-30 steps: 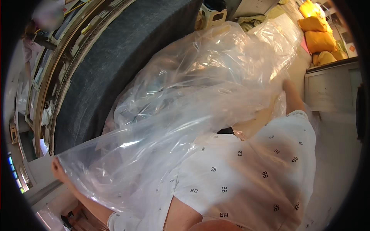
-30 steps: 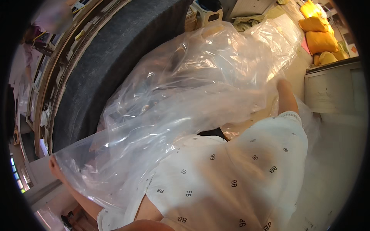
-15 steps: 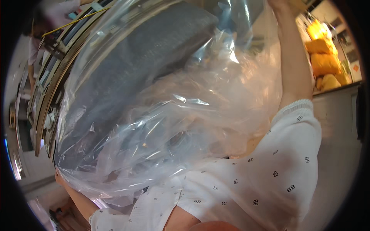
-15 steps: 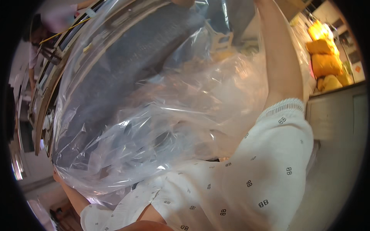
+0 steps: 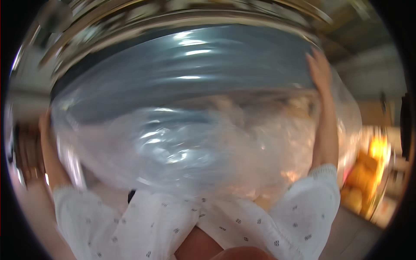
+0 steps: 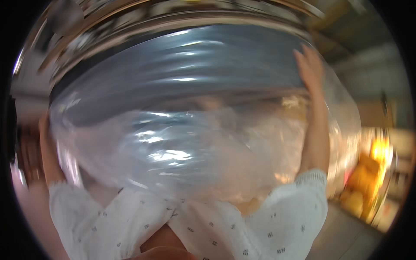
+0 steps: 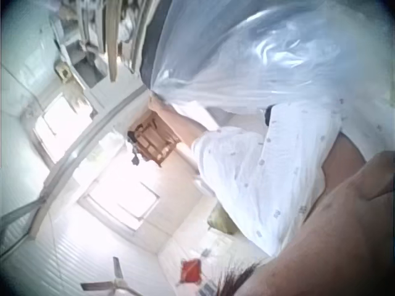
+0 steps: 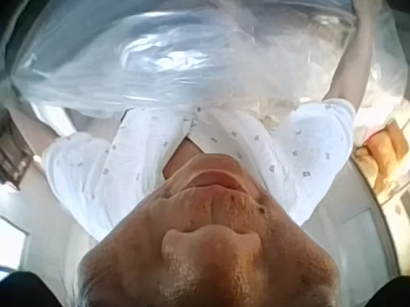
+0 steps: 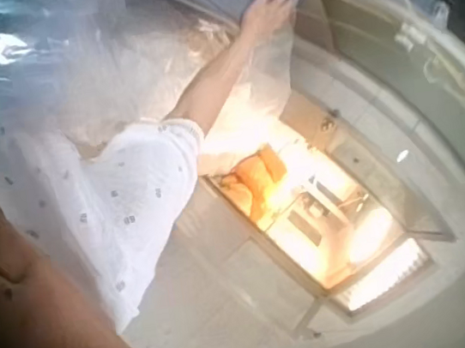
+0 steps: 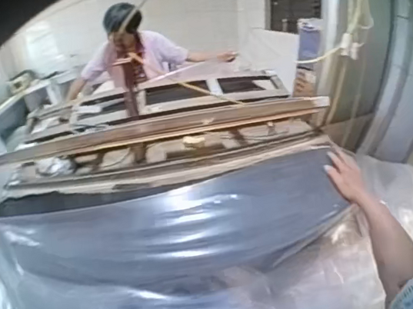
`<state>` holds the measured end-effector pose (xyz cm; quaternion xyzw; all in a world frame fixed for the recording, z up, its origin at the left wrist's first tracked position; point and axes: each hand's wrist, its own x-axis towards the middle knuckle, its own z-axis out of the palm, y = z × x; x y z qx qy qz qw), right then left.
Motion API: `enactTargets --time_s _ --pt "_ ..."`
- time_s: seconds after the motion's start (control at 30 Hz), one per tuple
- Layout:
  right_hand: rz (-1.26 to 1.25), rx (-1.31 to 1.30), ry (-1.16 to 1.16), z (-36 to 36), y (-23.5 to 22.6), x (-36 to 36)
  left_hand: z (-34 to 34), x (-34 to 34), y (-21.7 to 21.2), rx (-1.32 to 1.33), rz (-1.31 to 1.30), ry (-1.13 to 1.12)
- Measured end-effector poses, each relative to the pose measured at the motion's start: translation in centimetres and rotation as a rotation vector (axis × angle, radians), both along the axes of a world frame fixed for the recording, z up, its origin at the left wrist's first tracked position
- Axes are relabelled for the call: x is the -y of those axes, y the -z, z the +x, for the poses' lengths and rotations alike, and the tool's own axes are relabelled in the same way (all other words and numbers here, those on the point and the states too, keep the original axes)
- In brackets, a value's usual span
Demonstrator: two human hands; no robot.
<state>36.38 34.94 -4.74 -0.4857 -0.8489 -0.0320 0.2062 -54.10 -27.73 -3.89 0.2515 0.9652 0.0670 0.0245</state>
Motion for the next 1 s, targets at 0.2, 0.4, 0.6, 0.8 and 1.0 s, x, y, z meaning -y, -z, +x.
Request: enactTargets --time_s 0.2,0.4,0.6,0.8,1.0 --pt "-0.462 -0.193 0.155 8.1 1.0 -8.6 15.0 -16.1 1.1 -0.226 0.668 -0.040" --pt "0.265 0.029 -0.308 -16.2 -7.7 2.9 18.8 -17.4 -1.5 -0.304 1.018 0.026" --pt "-0.378 -0.494 -1.017 -40.7 -9.8 29.0 17.4 -14.8 -0.5 -0.245 1.034 -0.103" --pt "0.067 -0.108 -1.542 -54.2 -8.8 40.8 14.8 -16.0 1.4 -0.316 0.929 -0.108" --pt "0.284 0.456 -1.391 -49.3 -10.0 36.3 13.6 -15.1 2.3 -0.332 0.876 -0.096"
